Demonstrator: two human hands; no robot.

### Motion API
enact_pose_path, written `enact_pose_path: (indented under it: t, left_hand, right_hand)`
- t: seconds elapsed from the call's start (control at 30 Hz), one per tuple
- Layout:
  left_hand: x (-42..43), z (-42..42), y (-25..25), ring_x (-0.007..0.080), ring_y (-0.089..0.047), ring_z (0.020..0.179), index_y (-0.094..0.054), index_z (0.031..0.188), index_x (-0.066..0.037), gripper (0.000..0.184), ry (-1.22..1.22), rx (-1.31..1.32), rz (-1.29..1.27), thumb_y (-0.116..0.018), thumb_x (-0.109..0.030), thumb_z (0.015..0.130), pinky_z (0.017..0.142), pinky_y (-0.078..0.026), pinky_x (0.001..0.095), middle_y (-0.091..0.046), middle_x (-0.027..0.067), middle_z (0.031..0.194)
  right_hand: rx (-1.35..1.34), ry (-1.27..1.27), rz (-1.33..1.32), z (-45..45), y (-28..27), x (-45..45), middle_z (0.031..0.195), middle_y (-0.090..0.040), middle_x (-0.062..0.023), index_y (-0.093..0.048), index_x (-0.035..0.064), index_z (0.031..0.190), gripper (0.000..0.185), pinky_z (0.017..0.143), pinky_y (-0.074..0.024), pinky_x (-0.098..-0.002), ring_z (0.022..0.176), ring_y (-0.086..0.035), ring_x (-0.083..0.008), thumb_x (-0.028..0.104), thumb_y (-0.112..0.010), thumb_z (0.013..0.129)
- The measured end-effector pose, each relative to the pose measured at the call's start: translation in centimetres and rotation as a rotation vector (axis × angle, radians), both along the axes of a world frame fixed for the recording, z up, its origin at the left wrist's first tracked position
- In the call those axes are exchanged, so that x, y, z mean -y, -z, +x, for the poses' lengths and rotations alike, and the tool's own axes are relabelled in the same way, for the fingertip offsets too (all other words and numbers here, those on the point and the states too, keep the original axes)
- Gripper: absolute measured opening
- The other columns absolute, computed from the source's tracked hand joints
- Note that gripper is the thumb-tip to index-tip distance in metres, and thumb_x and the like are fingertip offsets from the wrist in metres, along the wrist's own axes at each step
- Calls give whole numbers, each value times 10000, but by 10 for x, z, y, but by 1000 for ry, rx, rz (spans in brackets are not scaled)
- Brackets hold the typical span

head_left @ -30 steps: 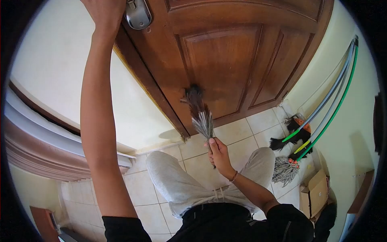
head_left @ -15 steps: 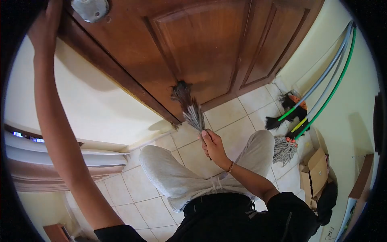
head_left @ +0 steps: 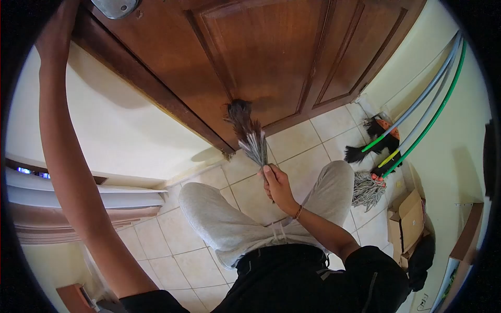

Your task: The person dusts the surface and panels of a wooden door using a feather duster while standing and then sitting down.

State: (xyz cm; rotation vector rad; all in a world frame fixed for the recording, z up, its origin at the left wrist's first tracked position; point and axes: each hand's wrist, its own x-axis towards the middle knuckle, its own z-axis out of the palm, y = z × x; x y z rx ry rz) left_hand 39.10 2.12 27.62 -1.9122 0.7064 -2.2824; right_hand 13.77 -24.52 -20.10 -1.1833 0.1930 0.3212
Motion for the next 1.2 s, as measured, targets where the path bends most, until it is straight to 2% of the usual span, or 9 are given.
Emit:
enact_pose_path:
  t: [0.43,0.6,0.7,0.8,0.93,1.0,1.1,1.17,1.2]
  left_hand:
    - [1,-4,9,293,-677,1070,-687,1189,19,398,21,-30,-63,-579,-338,1048,926,-503,381,-709,206,1135]
    - [4,-6,18,243,-681,861,-687,1174,21,434,212,-294,-300,-575,-379,1048,781,-523,379,-704,165,947]
    - [19,-26,28,216,-658,767,-687,1137,16,421,164,-113,-88,-585,-380,1042,709,-517,377,-674,130,838]
    - [2,-17,21,222,-667,842,-695,1172,-15,401,80,-65,-29,-590,-379,1039,772,-514,378,-688,114,931]
    - [-37,6,-1,229,-678,942,-705,1218,-56,384,-69,-67,101,-598,-377,1035,855,-510,380,-705,92,1055]
    - [-68,24,-14,233,-684,992,-710,1241,-77,380,-161,-75,197,-602,-376,1033,897,-509,381,-714,81,1117]
    - [-122,53,-35,239,-692,1067,-718,1276,-109,378,-324,-61,412,-608,-374,1031,959,-506,382,-727,64,1210]
    - [-139,65,-39,243,-698,1117,-724,1299,-129,381,-432,-45,511,-612,-373,1029,1001,-504,383,-736,53,1273]
    - [-146,67,-37,231,-698,1116,-715,1311,-129,379,-341,-120,421,-622,-362,1026,989,-510,371,-735,52,1273]
  right_hand:
    - [44,-1,-25,-1,5,1,587,-356,74,-603,79,1031,350,399,-236,-232,445,-280,-24,394,-475,1115]
    - [-35,-3,-22,2,11,3,582,-346,75,-608,79,1031,345,400,-227,-233,440,-264,-24,387,-477,1116]
    - [10,7,9,0,13,3,581,-342,77,-609,81,1034,348,396,-223,-235,437,-261,-23,394,-478,1115]
    - [-96,-7,27,3,16,3,584,-345,75,-608,82,1034,346,393,-222,-237,437,-263,-23,391,-475,1116]
    - [-30,38,0,-2,15,0,587,-359,73,-605,75,1016,357,394,-237,-236,440,-276,-22,395,-481,1112]
    - [-125,11,-12,0,18,2,584,-374,70,-608,64,990,385,397,-267,-232,446,-301,-24,412,-491,1106]
    - [18,47,0,-5,21,0,583,-392,63,-613,61,989,391,400,-279,-238,448,-324,-27,415,-493,1104]
    - [-33,19,-59,-2,23,2,585,-411,58,-617,59,985,392,406,-293,-239,453,-347,-28,412,-495,1103]
    - [-54,6,-90,0,24,4,587,-420,55,-619,58,983,392,410,-301,-239,455,-358,-29,411,-496,1103]
